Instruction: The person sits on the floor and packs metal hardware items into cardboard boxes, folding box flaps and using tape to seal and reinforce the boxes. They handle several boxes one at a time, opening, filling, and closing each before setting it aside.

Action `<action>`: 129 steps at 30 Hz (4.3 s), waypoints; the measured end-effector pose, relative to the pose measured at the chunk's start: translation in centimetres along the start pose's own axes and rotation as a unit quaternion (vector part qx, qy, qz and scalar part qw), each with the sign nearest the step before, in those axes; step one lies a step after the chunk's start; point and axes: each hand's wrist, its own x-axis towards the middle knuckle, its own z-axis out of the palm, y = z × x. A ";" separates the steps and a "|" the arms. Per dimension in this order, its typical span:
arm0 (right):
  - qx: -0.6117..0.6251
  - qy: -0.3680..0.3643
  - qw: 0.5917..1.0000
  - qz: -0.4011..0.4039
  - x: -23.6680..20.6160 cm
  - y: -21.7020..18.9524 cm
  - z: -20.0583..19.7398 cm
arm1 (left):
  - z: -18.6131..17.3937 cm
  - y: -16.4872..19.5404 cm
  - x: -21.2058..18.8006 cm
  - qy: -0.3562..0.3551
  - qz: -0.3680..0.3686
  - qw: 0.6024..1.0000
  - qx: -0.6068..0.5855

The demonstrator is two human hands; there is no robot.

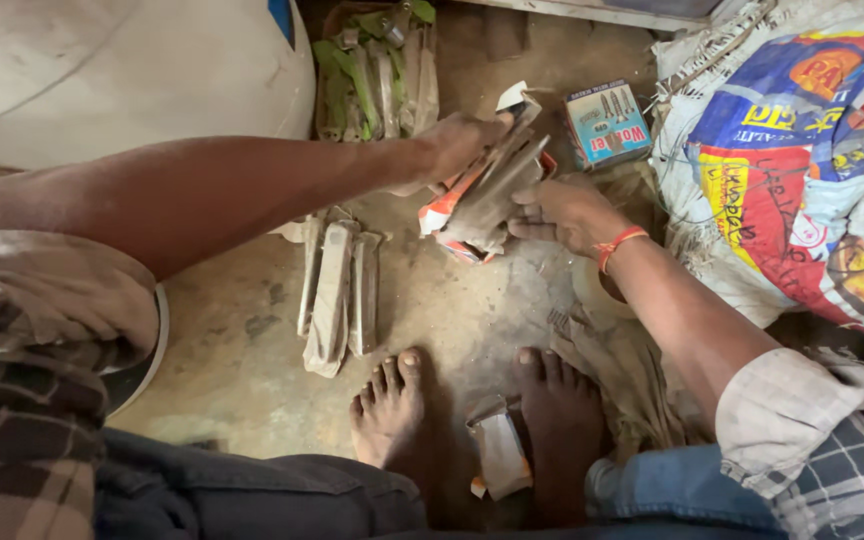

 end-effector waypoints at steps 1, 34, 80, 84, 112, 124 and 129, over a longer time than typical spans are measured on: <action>-0.012 -0.017 1.000 0.014 -0.2 -0.1 0.0 | -0.1 -0.1 0.2 0.001 -0.002 1.000 0.000; 0.196 0.041 0.980 -0.016 1.3 2.0 -2.0 | 5.1 -7.6 3.8 0.067 0.247 0.957 0.133; -0.026 0.092 0.994 0.048 -2.5 -1.2 1.5 | 1.2 -7.7 1.7 -0.046 0.174 0.956 0.231; -0.032 0.087 0.995 0.043 -2.4 -1.3 1.7 | 0.8 -9.6 1.5 -0.040 0.304 0.896 0.323; -0.056 0.035 0.998 -0.007 -1.3 -0.5 1.1 | -0.7 -7.5 -1.6 -0.143 0.306 0.814 0.472; -0.001 0.086 0.995 -0.052 -1.8 -0.2 2.1 | 7.6 -6.4 2.1 0.103 -0.016 0.961 0.257; 0.025 0.066 0.996 -0.059 0.1 1.9 0.5 | 9.5 -5.7 2.0 0.166 -0.042 0.936 0.307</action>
